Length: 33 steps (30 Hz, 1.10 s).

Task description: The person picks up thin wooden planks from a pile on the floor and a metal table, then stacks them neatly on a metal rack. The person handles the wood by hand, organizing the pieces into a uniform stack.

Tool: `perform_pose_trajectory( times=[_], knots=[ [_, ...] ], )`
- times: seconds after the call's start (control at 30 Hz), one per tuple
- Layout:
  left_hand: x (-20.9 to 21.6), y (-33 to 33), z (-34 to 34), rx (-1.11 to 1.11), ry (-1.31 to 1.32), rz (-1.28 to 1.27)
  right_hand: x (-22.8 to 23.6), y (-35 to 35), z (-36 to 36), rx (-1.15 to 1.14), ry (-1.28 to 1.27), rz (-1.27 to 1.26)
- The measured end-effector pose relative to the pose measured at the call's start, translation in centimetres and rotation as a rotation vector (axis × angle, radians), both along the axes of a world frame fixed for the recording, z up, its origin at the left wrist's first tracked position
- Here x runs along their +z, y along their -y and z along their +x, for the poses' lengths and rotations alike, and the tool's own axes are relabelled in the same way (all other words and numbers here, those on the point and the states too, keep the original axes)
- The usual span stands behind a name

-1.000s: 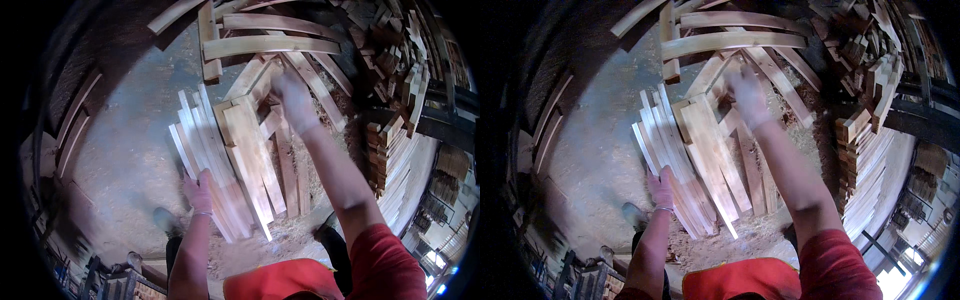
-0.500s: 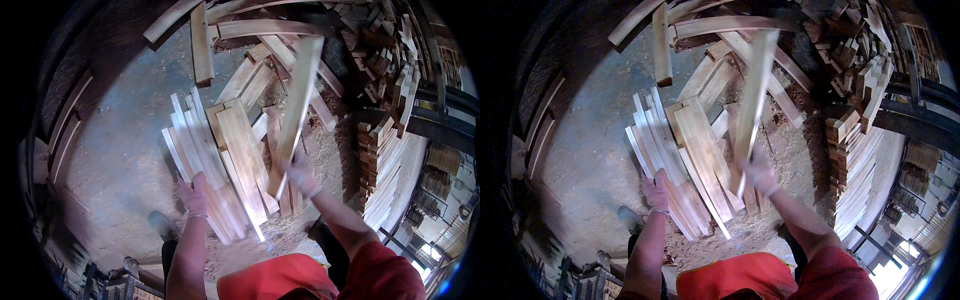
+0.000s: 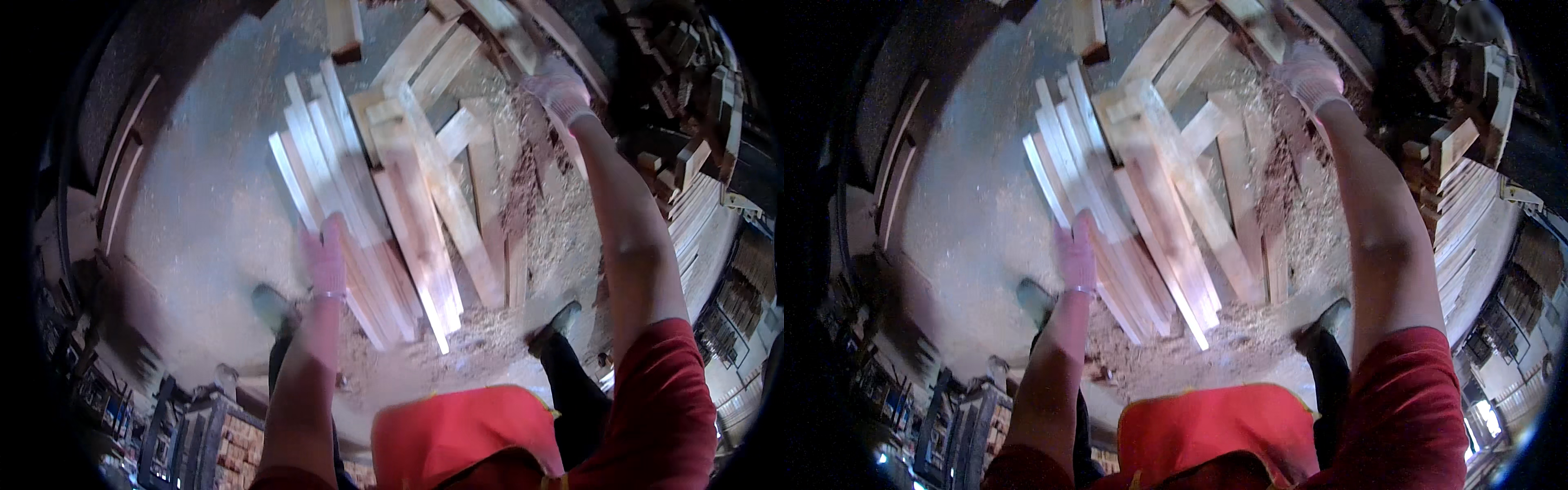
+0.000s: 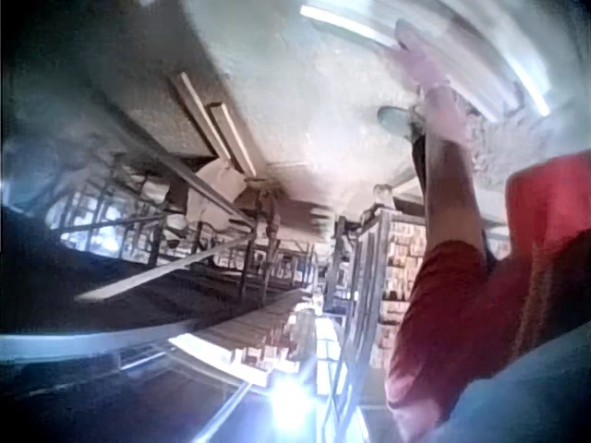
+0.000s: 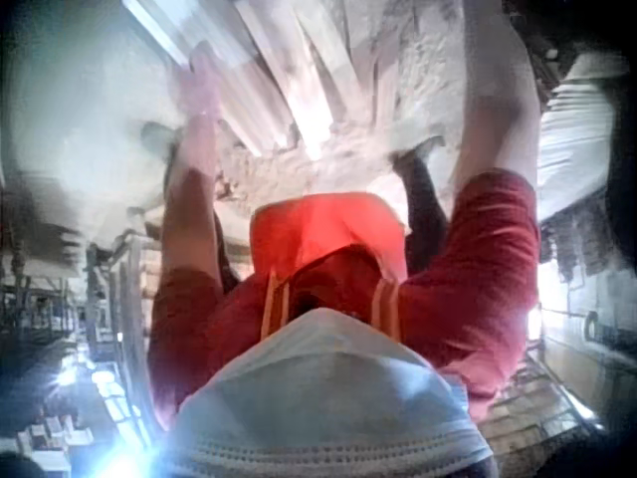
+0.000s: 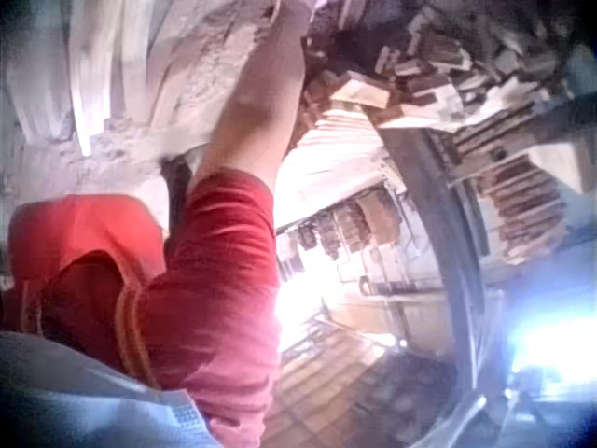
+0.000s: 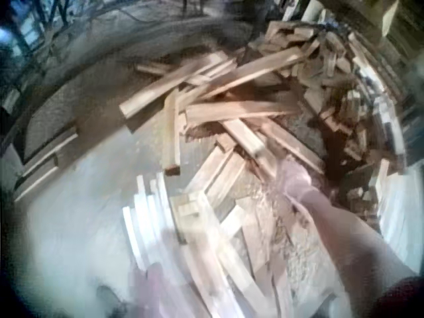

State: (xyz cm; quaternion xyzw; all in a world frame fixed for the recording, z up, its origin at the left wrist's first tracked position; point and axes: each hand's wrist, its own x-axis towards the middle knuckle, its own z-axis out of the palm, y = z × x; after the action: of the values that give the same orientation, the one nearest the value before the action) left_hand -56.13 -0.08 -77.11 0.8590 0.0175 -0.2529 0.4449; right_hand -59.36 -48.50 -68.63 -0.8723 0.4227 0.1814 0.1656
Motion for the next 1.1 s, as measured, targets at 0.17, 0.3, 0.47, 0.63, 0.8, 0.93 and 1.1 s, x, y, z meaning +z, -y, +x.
perform_pose_trajectory(
  times=[0.17,0.3,0.47,0.63,0.8,0.93,1.1],
  knots=[
    [2.7,1.8,0.5,0.094,-0.035,-0.047,-1.4,-12.2,-13.2,-0.056,0.265,0.682],
    [1.8,1.3,-0.4,-0.138,0.052,0.508,-2.0,-23.3,-17.6,0.028,0.006,0.534],
    [0.8,-1.6,-5.7,0.245,-0.304,0.201,0.6,-26.9,-19.4,-0.576,0.543,1.25],
    [3.2,-0.4,-8.9,0.297,-0.443,-0.124,-4.0,-26.1,-22.3,-0.618,0.134,1.182],
    [5.3,0.3,-8.3,0.158,-0.568,-0.072,-4.2,-29.3,-25.6,-0.691,0.209,1.163],
    [5.3,-0.1,-9.1,0.173,-0.51,-0.162,-5.0,-29.7,-25.9,-0.823,0.285,1.253],
    [11.1,-0.3,-8.8,0.248,-0.623,-0.354,2.5,-28.8,-26.6,-0.412,0.269,1.189]
  ],
)
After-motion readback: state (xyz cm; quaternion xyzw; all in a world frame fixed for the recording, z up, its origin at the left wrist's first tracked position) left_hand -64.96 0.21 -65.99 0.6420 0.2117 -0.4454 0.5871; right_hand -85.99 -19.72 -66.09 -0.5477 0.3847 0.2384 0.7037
